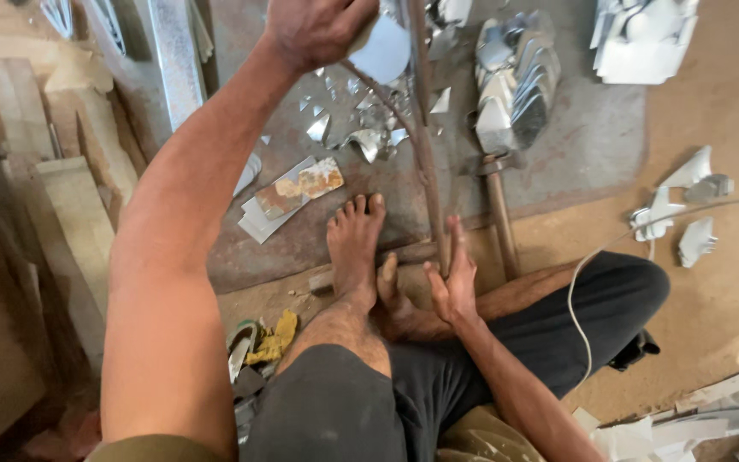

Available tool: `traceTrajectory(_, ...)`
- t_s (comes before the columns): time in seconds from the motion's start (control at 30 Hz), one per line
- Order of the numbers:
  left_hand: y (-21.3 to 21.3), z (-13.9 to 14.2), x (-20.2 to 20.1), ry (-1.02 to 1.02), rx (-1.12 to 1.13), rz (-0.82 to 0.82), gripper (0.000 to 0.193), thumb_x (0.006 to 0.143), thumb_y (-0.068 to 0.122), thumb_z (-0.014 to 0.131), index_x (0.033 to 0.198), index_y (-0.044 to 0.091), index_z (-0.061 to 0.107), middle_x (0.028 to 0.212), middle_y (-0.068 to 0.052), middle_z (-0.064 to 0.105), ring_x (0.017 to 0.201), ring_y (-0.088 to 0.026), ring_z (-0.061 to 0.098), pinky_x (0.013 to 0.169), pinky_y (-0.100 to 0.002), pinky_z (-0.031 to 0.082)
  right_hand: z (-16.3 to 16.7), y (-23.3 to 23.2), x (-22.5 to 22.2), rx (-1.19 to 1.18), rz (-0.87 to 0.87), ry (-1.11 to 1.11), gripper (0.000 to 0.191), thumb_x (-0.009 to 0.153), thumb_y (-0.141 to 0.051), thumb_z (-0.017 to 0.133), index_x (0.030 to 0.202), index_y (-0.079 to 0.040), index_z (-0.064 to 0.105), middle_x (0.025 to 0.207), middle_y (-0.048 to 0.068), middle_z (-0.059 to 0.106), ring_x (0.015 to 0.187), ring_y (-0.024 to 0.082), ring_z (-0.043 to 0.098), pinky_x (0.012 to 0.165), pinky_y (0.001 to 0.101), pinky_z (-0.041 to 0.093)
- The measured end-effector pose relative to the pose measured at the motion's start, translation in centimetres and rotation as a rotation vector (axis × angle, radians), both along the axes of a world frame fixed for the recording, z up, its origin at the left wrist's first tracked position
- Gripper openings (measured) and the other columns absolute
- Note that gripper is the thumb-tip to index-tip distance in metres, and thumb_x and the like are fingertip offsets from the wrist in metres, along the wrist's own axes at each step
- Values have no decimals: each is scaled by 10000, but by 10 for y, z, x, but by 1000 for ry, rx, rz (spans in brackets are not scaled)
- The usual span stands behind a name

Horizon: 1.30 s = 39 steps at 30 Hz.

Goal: The person sits on the floor and cuts small pieces of thin sheet metal with hand shears, trimming them one at a time and placing the cut pieces onto piles of finished pieces around the work mat.

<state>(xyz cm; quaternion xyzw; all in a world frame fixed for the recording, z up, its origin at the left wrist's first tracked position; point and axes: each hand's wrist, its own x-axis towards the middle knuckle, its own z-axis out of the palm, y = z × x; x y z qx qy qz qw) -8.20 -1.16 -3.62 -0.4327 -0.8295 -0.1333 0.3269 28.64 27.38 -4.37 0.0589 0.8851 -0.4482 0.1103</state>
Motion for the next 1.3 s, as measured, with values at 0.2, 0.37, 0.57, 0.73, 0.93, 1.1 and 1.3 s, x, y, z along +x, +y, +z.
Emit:
traceTrajectory(0.2,5,25,0,91,-57,-33,193,976,193,710,860,119,576,843,-19,568,872,-210,568,864,-388,462,-4,-11,-9,153,-60,-98,835,916,-305,664,1605,-45,270,1658,202,338,1554,390,319,1206,530,286)
traceTrajectory(0.37,-2,51,2,-39,-119,3,170,896,195,738,968,115,607,923,-54,627,886,-258,624,846,-410,473,-5,-11,-49,293,25,49,1028,816,-334,759,1605,-23,177,1667,203,271,1538,360,276,1181,620,215)
traceTrajectory(0.57,-53,17,142,-637,109,600,319,801,165,773,1065,88,611,979,-103,686,939,-345,656,821,-474,467,37,7,-88,68,83,582,1099,1031,-229,802,1668,-116,-86,1756,205,81,1632,359,137,1329,485,165)
traceTrajectory(0.73,-108,0,219,-776,65,993,567,715,341,916,1126,87,619,990,-124,690,922,-361,643,784,-504,448,57,-19,-120,-91,60,635,1012,1019,-139,810,1670,-145,35,1753,121,110,1617,285,121,1357,432,111)
traceTrajectory(0.93,-130,-15,250,-719,-10,998,865,535,377,944,1273,60,624,1163,-201,599,1093,-382,546,891,-535,425,61,-40,-118,-169,87,523,932,1023,-81,784,1660,-100,103,1744,162,164,1612,308,167,1348,445,133)
traceTrajectory(1.1,-143,-36,254,-861,115,921,702,727,196,911,1357,85,622,1319,-159,588,1242,-364,536,1031,-479,418,70,-45,-120,-191,114,533,871,1027,-53,756,1678,-70,177,1719,196,220,1597,325,228,1326,446,196)
traceTrajectory(1.3,-128,-22,252,-863,53,980,693,745,200,904,1352,61,601,1322,-178,579,1242,-372,537,1070,-518,397,150,-66,-125,-383,264,647,396,860,-124,733,1213,-2,601,1233,253,687,1186,384,710,931,436,598)
